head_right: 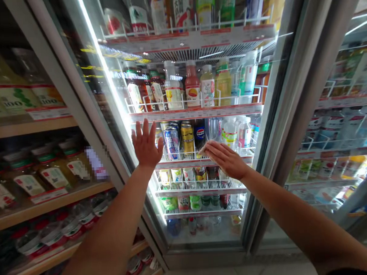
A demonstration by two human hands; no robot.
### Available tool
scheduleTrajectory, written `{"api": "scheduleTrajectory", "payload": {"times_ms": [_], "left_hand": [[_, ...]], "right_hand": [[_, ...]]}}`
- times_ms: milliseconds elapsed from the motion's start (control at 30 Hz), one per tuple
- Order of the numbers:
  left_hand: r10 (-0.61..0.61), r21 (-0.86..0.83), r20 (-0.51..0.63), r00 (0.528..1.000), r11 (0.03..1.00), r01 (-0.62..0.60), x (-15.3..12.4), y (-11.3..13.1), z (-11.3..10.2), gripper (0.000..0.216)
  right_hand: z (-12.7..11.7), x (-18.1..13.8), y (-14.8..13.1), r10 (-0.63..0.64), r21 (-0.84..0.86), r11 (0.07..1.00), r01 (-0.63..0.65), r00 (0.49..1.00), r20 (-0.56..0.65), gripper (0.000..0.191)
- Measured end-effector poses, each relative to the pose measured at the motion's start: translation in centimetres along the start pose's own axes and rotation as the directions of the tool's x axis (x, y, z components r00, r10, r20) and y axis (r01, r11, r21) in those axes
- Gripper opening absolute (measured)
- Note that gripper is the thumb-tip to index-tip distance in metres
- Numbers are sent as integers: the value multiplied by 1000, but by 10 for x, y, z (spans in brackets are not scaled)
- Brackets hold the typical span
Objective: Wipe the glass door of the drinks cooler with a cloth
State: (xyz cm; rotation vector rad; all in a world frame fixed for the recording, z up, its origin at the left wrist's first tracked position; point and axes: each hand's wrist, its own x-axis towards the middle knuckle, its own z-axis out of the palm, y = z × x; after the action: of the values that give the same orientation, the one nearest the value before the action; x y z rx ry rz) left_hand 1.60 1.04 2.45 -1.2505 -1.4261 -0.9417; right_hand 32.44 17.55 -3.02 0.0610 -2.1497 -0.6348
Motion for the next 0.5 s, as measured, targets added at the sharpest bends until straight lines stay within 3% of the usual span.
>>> {"api": "scheduleTrajectory", "payload": {"times_ms": [100,200,367,500], "left_hand": [[2,-11,-3,1000,1000,-2,-1,-1,1,58],[-8,-34,3,1000,999,8,-1,-2,1,59],[-15,-19,20,1000,1000,15,-2,-1,1,59],[9,-20,-8,1000,1000,-9,-2,0,0,58]], "right_hand": [[-6,16,9,-12,-20,1000,12,1000,-6,79],[-13,39,24,37,-50,998,-44,990,-134,80],[-28,85,56,210,24,976,-218,897,-389,72],[-29,108,70,205,72,978,-194,872,-445,61]]}}
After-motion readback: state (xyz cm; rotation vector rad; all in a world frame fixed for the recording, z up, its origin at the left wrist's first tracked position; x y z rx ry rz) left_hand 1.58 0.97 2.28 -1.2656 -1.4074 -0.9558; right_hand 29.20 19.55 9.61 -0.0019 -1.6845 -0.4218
